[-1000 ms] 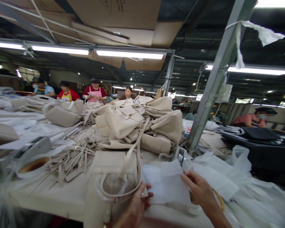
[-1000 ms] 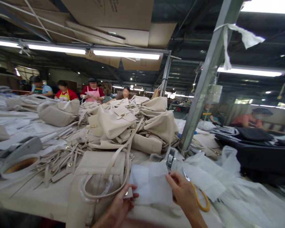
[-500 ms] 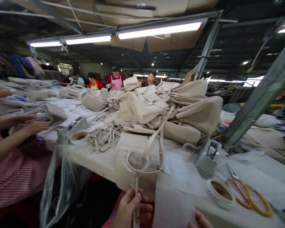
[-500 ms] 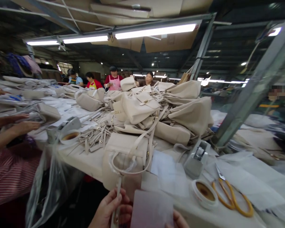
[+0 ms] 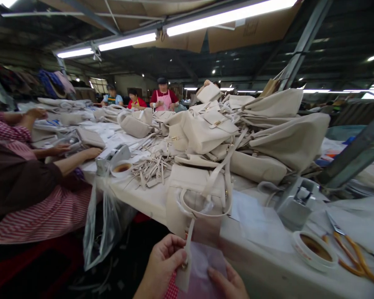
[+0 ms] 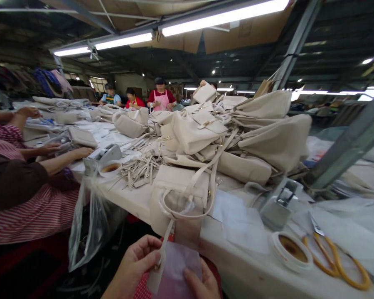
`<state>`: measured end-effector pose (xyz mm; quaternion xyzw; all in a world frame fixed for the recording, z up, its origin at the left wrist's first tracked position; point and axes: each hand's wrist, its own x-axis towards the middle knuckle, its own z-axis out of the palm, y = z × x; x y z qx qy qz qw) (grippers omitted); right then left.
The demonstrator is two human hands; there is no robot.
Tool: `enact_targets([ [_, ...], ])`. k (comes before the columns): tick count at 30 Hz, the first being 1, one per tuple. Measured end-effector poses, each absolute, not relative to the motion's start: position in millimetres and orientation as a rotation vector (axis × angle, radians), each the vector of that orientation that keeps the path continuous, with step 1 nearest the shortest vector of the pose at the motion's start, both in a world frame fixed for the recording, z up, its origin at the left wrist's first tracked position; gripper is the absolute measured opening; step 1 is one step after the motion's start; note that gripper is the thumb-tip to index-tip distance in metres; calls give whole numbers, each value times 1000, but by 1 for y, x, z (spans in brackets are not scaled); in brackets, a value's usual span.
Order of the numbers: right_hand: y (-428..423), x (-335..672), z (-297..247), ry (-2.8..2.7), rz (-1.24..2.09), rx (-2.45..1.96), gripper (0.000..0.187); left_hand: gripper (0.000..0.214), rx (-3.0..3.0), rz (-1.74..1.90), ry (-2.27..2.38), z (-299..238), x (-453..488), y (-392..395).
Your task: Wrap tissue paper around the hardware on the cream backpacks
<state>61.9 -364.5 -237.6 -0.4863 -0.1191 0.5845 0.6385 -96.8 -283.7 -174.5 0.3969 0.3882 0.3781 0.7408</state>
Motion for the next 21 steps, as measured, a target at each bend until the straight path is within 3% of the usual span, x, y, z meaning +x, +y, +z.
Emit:
enact_targets([
  [4, -349, 47, -229, -241, 1392, -962, 44, 46, 872, 806, 816, -185, -94, -288],
  [9, -339, 48, -229, -240, 1417, -1008, 50, 39, 856, 877, 862, -196, -93, -291],
  [21, -327, 28, -211, -307, 1217, -1138, 57, 46, 951, 880, 892, -206, -90, -290],
])
